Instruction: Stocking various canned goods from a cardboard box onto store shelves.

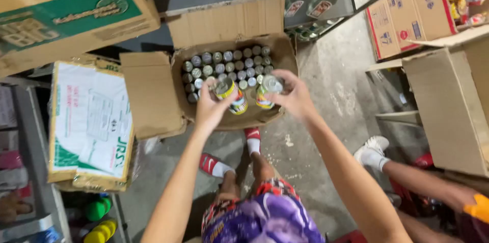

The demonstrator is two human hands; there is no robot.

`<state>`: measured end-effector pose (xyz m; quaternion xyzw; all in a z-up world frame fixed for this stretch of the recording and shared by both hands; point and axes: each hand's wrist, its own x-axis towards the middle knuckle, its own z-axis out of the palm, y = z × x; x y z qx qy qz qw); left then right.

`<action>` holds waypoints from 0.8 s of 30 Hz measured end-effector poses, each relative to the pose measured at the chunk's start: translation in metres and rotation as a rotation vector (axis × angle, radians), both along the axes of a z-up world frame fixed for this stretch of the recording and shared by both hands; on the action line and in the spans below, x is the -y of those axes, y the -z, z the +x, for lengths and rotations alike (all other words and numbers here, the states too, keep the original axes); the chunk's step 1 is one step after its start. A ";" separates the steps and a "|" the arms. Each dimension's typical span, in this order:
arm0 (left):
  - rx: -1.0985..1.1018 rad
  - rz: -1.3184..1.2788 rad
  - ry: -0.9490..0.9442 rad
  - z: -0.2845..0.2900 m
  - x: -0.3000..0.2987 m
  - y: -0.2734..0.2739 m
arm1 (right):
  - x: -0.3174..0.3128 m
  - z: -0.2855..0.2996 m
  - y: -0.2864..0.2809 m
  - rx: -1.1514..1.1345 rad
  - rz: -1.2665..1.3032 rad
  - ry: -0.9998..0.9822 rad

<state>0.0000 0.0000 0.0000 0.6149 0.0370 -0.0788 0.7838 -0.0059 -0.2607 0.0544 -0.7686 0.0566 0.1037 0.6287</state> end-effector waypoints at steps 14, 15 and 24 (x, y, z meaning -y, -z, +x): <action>-0.542 0.723 0.012 0.001 0.102 0.276 | 0.073 0.041 0.364 -0.079 -0.601 -0.088; -0.540 0.733 -0.002 0.004 0.107 0.297 | 0.078 0.043 0.392 -0.048 -0.609 -0.093; -0.474 0.760 -0.022 0.018 0.129 0.440 | 0.062 0.078 0.506 -0.037 -0.907 -0.264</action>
